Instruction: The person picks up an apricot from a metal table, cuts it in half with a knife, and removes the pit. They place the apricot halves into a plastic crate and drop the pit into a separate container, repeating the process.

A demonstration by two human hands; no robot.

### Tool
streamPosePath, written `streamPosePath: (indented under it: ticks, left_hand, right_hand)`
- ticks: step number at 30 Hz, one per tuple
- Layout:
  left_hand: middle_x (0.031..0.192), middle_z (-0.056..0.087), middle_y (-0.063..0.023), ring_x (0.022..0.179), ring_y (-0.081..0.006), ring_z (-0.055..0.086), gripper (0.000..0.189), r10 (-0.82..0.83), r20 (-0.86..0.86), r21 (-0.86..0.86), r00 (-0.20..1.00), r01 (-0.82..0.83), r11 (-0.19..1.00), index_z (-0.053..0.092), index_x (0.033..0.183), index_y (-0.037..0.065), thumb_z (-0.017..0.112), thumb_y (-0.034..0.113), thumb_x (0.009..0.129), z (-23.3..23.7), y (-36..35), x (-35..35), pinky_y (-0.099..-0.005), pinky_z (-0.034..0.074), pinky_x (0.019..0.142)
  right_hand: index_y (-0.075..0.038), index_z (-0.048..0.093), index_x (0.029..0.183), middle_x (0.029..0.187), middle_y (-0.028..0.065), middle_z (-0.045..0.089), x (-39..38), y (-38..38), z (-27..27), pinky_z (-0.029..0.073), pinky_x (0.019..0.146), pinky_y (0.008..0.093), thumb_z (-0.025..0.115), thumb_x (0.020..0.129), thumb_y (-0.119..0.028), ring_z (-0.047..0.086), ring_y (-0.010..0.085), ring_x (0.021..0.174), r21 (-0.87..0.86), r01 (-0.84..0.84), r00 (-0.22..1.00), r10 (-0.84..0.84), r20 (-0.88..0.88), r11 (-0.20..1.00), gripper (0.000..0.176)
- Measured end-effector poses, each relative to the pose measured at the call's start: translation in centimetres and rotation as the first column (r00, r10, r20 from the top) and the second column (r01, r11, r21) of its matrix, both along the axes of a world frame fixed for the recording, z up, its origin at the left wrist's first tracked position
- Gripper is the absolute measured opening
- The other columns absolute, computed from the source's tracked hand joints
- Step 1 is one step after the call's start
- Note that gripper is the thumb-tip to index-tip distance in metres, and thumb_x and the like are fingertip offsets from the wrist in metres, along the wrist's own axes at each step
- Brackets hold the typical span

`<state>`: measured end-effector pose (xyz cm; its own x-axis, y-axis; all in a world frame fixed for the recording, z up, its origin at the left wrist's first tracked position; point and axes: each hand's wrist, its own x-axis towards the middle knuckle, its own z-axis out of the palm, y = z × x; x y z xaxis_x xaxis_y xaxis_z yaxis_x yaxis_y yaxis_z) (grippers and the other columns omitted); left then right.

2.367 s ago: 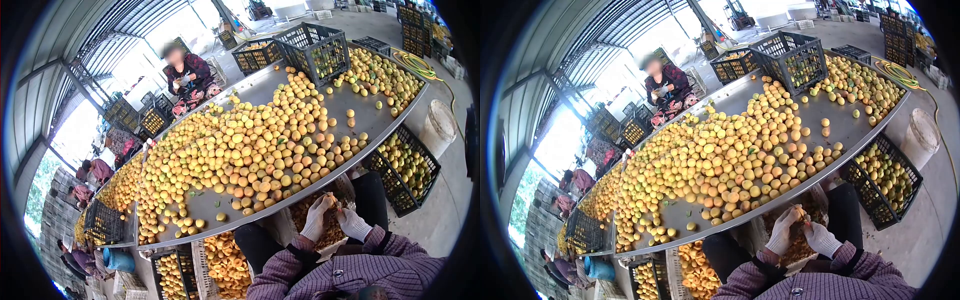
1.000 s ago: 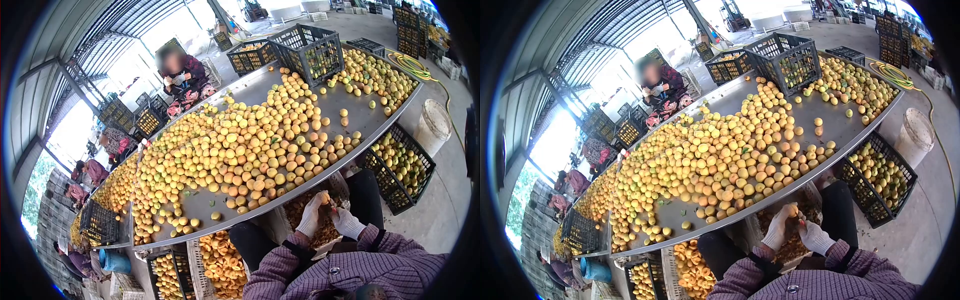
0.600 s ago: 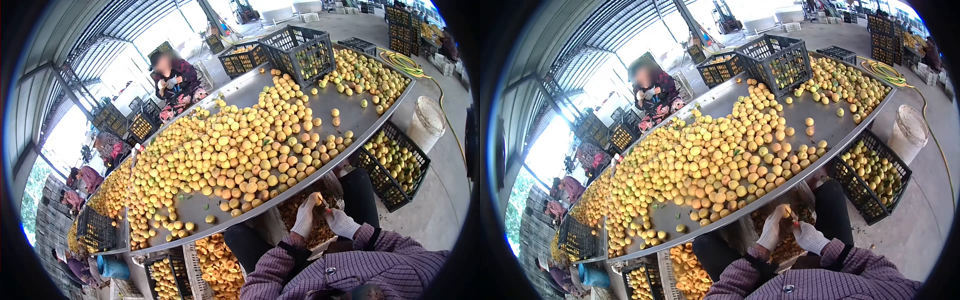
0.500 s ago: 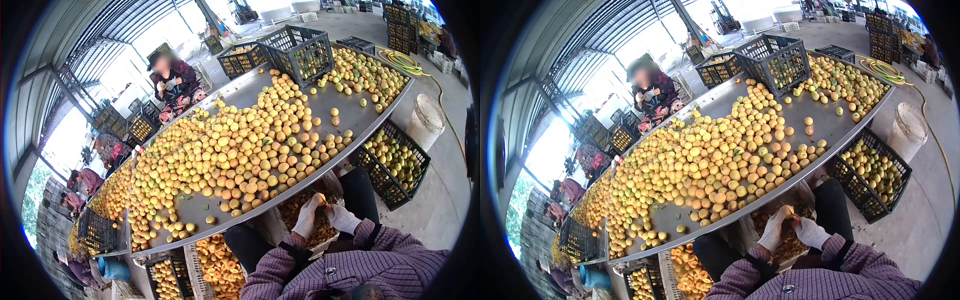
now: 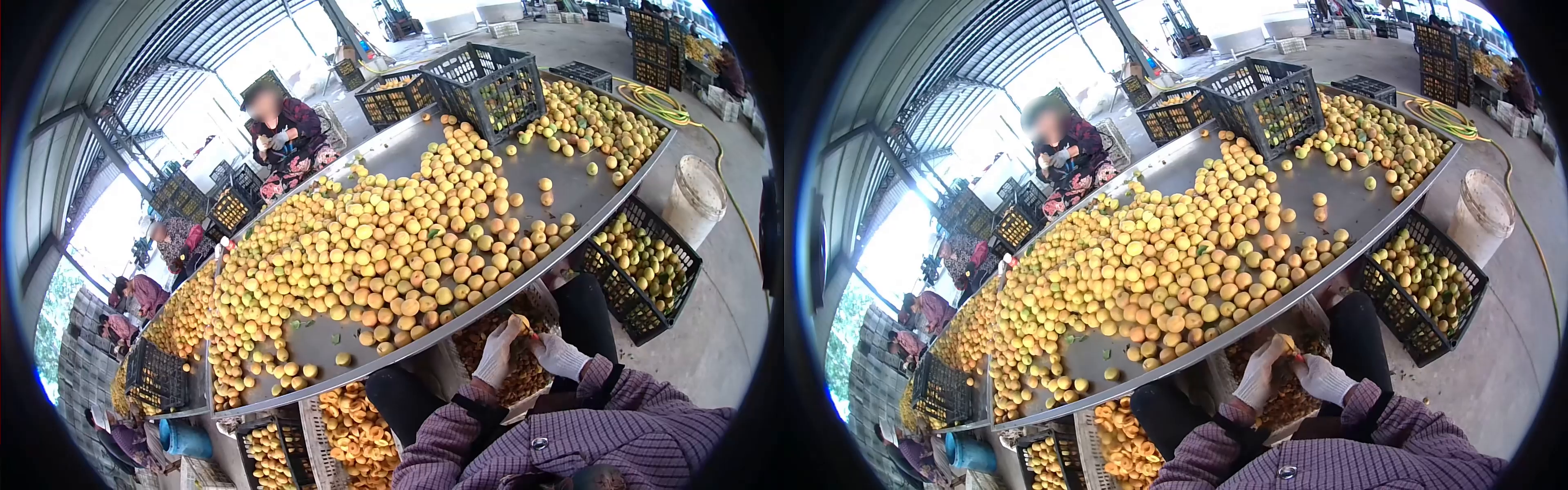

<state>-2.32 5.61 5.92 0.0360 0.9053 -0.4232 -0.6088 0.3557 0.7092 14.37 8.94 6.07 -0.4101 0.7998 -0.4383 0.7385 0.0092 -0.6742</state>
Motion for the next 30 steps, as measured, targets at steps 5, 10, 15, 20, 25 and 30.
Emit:
streamPosePath:
  ticks: [5, 10, 15, 20, 25, 30]
  left_hand:
    - [0.128, 0.059, -0.0106, 0.117, -0.0223, 0.057, 0.062, 0.077, -0.557, 0.398, 0.827, 0.185, 0.899, 0.049, 0.138, -0.003, 0.063, 0.042, 0.098, -2.0, -0.5, -0.1, -0.0322, 0.046, 0.097]
    - [0.12, 0.062, -0.0185, 0.111, -0.0338, 0.062, 0.047, 0.238, -0.857, 0.441, 0.457, 0.41, 0.799, 0.049, 0.135, 0.005, 0.066, 0.014, 0.092, -2.7, -0.2, 0.2, -0.0372, 0.05, 0.094]
    - [0.111, 0.062, -0.0083, 0.106, -0.0215, 0.058, 0.053, 0.03, 0.119, 0.114, 0.992, -0.044, 0.993, 0.055, 0.126, 0.006, 0.06, 0.049, 0.097, -2.1, 0.1, 0.6, -0.0345, 0.047, 0.094]
    - [0.109, 0.062, -0.008, 0.106, -0.0203, 0.057, 0.049, 0.038, 0.113, 0.095, 0.993, -0.049, 0.994, 0.058, 0.121, 0.005, 0.064, 0.047, 0.095, -5.6, 0.3, 1.2, -0.0345, 0.046, 0.094]
    - [0.108, 0.063, -0.0082, 0.103, -0.0213, 0.059, 0.045, 0.07, 0.245, 0.015, 0.967, -0.076, 0.997, 0.058, 0.12, 0.005, 0.065, 0.043, 0.096, -3.3, 0.3, 0.6, -0.035, 0.047, 0.094]
    - [0.108, 0.064, -0.009, 0.105, -0.0236, 0.062, 0.034, 0.094, 0.376, 0.133, 0.922, -0.154, 0.979, 0.059, 0.119, 0.003, 0.062, 0.031, 0.099, -2.8, 1.1, -1.1, -0.035, 0.047, 0.102]
  right_hand:
    - [-0.003, 0.062, 0.116, 0.106, 0.0264, 0.068, -0.3, -0.9, -1.8, 0.053, 0.087, 0.0466, 0.05, 0.101, -0.039, 0.066, 0.0436, 0.103, -0.015, 0.014, 0.995, -0.012, 0.096, 1.0, 0.04]
    - [-0.002, 0.061, 0.117, 0.104, 0.0262, 0.068, -0.4, -0.3, 0.7, 0.054, 0.086, 0.0467, 0.049, 0.101, -0.038, 0.067, 0.0423, 0.101, -0.011, 0.013, 0.997, -0.012, 0.075, 1.0, 0.04]
    - [-0.002, 0.06, 0.121, 0.103, 0.0263, 0.069, -0.3, -0.2, -0.4, 0.054, 0.084, 0.0485, 0.047, 0.102, -0.038, 0.067, 0.0427, 0.098, -0.006, -0.012, 0.999, 0.012, 0.036, 1.0, 0.042]
    - [-0.003, 0.06, 0.123, 0.104, 0.0254, 0.069, -0.4, -0.8, 0.8, 0.054, 0.085, 0.0481, 0.047, 0.102, -0.039, 0.066, 0.0435, 0.1, -0.031, 0.007, 0.991, -0.003, 0.131, 0.999, 0.043]
    - [-0.005, 0.06, 0.123, 0.108, 0.023, 0.069, 0.8, -0.1, 0.8, 0.054, 0.086, 0.0448, 0.051, 0.1, -0.042, 0.067, 0.0395, 0.102, -0.069, -0.028, 0.998, 0.032, 0.053, 0.997, 0.045]
    - [-0.006, 0.061, 0.119, 0.103, 0.0193, 0.069, 3.3, -0.5, 1.9, 0.053, 0.086, 0.0409, 0.068, 0.092, -0.038, 0.067, 0.0351, 0.101, 0.046, -0.017, 0.994, 0.022, -0.105, 0.999, 0.042]
